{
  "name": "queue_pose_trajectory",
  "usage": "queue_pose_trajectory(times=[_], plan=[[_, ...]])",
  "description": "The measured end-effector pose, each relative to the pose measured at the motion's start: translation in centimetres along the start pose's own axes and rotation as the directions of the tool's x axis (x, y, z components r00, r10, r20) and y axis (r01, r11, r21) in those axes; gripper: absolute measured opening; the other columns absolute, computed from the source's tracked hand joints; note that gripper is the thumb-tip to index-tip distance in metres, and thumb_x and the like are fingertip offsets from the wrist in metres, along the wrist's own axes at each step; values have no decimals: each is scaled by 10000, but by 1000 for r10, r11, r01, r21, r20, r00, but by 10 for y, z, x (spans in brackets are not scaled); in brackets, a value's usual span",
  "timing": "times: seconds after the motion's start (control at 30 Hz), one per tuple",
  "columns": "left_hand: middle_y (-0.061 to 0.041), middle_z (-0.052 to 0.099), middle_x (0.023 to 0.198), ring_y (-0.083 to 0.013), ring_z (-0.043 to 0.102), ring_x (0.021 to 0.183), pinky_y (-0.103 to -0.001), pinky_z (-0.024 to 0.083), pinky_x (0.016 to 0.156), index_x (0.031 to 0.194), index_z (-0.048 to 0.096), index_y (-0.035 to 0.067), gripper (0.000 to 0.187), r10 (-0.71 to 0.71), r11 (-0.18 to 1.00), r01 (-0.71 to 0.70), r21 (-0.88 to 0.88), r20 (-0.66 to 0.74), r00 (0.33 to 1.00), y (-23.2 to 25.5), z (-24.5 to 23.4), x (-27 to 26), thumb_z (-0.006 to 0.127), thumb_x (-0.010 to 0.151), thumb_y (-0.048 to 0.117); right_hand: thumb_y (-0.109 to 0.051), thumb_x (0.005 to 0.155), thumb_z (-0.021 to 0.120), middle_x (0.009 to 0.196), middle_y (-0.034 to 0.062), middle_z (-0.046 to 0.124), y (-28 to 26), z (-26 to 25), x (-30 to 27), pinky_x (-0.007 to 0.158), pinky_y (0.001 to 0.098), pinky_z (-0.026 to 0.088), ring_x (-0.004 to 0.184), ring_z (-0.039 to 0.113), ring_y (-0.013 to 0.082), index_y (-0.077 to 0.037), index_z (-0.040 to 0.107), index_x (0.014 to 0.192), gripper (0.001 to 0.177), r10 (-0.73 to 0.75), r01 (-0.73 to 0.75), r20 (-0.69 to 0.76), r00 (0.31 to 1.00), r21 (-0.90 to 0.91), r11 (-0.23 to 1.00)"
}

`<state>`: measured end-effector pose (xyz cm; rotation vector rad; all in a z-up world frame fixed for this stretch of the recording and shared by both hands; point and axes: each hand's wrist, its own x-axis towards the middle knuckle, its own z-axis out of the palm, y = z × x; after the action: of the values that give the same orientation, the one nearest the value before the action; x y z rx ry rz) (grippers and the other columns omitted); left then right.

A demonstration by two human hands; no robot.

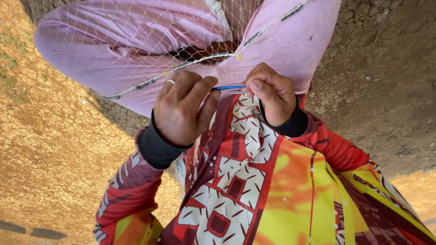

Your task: The person repairs a fishing net by inserting thread into the net with an awl, then pulling and cutting the thread with thread snips.

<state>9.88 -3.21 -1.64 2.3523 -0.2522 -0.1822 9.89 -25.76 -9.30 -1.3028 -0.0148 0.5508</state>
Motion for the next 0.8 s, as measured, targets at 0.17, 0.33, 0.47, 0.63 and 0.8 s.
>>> queue_pose_trajectory(times=[0.17,0.33,0.47,0.63,0.8], plan=[[-167,632,1072,-302,623,808,-397,520,713,1262,596,-4,329,-33,983,27,-179,-32,999,3,17,-3,720,965,66,-163,1082,469,994,89,570,10,-2,1,809,264,457,845,504,147,11,612,1010,236,38,-40,13,999,230,972],[-138,512,1048,-218,491,766,-321,452,648,1372,616,61,426,-38,951,-5,-309,-132,990,10,51,1,786,989,137,-174,1076,471,988,45,556,9,5,2,840,258,409,886,484,125,-37,601,1016,198,48,-49,13,999,286,957],[-60,401,900,-245,525,767,-342,509,690,1146,728,61,241,-101,901,-46,-432,-311,945,10,68,9,797,924,124,-149,1032,509,959,136,570,16,-1,6,805,350,451,861,534,213,35,631,965,231,-162,160,-11,987,-77,984],[-32,436,739,-219,462,634,-389,555,675,1038,807,93,159,118,946,-265,-185,-564,817,12,56,5,787,889,143,-235,1063,517,863,167,581,4,-3,16,735,394,527,808,618,283,30,729,956,356,-314,304,18,949,-316,899],[-229,615,935,-325,695,792,-582,637,836,971,543,-4,236,-141,618,-399,-677,-595,791,33,19,-29,552,1043,220,-222,1046,520,834,131,582,10,-9,17,743,357,543,769,606,251,16,749,993,334,-354,346,34,935,-324,881]])
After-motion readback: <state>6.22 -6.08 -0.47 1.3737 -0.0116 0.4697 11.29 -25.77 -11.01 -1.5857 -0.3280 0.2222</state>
